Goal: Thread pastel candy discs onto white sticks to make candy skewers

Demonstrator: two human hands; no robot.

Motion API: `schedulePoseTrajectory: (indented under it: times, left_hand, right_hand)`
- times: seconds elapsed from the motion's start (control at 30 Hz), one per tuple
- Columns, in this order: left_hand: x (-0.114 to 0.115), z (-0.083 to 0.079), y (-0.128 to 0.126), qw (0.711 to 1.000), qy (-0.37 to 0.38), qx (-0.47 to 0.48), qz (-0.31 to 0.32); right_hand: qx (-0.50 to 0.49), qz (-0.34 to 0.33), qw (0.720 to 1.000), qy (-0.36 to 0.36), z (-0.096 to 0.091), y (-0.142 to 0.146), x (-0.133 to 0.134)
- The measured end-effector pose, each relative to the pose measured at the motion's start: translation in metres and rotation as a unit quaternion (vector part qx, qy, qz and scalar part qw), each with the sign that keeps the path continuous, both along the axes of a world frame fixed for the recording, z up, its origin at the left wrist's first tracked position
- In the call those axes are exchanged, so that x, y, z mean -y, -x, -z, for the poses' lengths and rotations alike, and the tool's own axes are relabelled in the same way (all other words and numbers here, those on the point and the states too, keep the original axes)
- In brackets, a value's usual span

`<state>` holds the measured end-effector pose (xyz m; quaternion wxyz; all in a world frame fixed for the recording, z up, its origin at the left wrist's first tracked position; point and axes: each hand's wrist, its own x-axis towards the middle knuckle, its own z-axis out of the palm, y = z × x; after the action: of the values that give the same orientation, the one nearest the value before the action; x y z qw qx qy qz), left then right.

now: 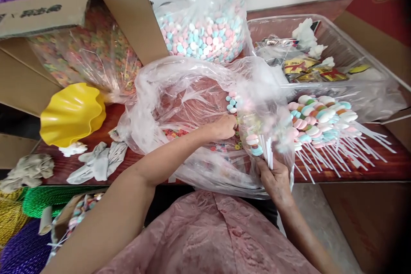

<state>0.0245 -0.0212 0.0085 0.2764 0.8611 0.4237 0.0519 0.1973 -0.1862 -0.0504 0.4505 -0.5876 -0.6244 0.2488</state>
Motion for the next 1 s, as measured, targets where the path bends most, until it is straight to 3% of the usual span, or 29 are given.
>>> schedulePoseTrajectory:
  times: [0.27,0.33,0.4,0.47,0.57,0.67,0.73,0.83,1.0]
  left_hand:
    - [0.014,0.022,0.013,0.992,-0.109,0.015,0.067]
    - [0.019,0.022,0.016,0.992,-0.096,0.063,0.042]
    - [0.026,0.013,0.022,0.984,-0.041,0.170,-0.033]
    - [0.037,-0.001,0.033,0.945,0.061,0.305,-0.106]
    - [0.061,-0.023,0.055,0.851,0.201,0.455,-0.166]
    - [0.086,-0.029,0.071,0.785,0.216,0.543,-0.207]
    - [0.099,-0.023,0.078,0.765,0.185,0.575,-0.221]
    - [0.110,-0.010,0.084,0.779,0.080,0.578,-0.229]
    - [0.118,-0.001,0.091,0.864,-0.183,0.437,-0.171]
  right_hand:
    - [-0.029,0.019,0.999,0.005,-0.002,0.001,-0.001]
    - [-0.034,0.020,0.999,0.005,-0.001,0.001,0.000]
    - [-0.043,0.022,0.999,0.004,-0.003,0.001,0.003]
    - [-0.053,0.013,0.998,0.014,-0.009,0.003,0.008]
    - [-0.054,-0.051,0.996,0.040,-0.024,0.012,0.015]
    - [-0.020,-0.125,0.991,0.043,-0.041,0.025,0.013]
    - [0.014,-0.156,0.987,0.038,-0.048,0.035,0.009]
    - [0.064,-0.174,0.983,0.016,-0.053,0.044,0.002]
    - [0.106,-0.156,0.982,0.005,-0.049,0.052,-0.001]
